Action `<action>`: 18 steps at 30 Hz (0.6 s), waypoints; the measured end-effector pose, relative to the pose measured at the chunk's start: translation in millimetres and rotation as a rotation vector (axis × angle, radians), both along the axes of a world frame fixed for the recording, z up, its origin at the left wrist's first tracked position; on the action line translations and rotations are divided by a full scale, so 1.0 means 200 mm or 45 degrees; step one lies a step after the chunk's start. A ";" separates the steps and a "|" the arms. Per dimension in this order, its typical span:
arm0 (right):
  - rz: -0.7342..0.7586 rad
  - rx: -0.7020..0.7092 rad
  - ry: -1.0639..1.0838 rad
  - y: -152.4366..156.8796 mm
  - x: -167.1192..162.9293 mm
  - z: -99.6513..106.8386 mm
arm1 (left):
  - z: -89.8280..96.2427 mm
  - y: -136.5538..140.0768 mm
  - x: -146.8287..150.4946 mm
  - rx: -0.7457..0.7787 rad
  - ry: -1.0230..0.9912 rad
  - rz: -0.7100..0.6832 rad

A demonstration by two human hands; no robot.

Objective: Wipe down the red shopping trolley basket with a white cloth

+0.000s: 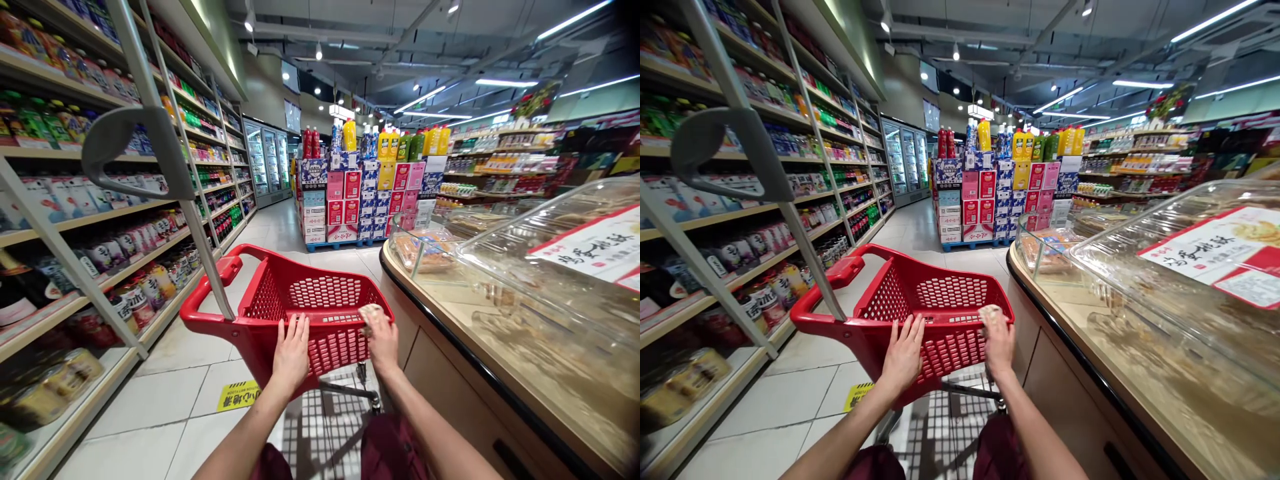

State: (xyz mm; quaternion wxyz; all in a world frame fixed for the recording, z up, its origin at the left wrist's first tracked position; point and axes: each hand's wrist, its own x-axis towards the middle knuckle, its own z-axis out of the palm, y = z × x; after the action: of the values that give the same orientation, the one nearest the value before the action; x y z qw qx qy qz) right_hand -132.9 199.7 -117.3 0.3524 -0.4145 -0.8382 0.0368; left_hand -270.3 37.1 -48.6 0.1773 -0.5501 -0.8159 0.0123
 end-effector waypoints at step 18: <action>0.318 0.218 0.023 -0.11 -0.13 0.01 | -0.04 0.02 -0.01 0.058 0.039 -0.043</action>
State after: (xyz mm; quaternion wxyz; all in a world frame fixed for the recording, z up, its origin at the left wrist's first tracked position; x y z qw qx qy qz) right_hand -158.0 177.1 -115.6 0.3867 -0.2752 -0.8801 0.0126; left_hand -271.7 40.2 -57.4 0.2026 -0.5594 -0.8038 -0.0008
